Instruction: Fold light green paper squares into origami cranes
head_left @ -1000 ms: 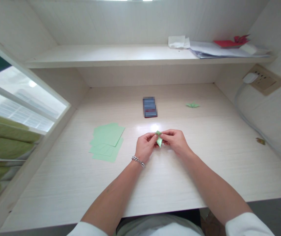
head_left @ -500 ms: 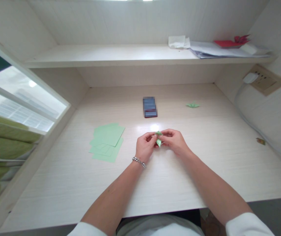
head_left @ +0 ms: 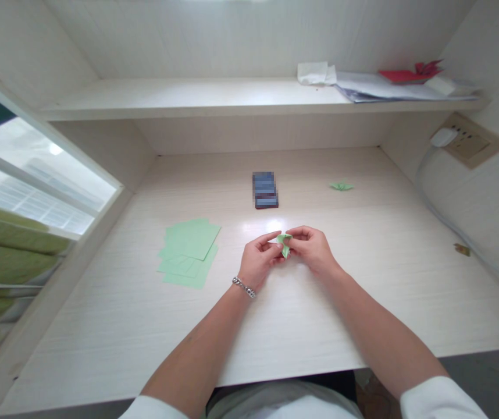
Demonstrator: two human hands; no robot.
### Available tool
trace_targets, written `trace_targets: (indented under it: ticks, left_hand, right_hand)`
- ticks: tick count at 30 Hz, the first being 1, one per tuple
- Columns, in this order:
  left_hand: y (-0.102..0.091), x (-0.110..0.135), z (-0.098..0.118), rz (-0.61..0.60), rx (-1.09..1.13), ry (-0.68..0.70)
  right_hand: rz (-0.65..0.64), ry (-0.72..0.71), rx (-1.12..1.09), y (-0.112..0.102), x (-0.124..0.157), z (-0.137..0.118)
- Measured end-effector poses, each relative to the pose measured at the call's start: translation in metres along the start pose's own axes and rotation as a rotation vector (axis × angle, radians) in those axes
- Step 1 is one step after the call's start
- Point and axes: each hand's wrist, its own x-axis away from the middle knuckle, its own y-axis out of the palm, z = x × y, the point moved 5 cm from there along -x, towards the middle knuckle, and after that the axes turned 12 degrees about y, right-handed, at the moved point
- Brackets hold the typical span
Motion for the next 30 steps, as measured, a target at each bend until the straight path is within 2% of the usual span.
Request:
trace_targets:
  ticks: [30]
  left_hand:
    - [-0.004, -0.0032, -0.0036, -0.022, -0.095, 0.055]
  right_hand:
    - [-0.019, -0.011, 0.007, -0.0025, -0.0007, 0.0022]
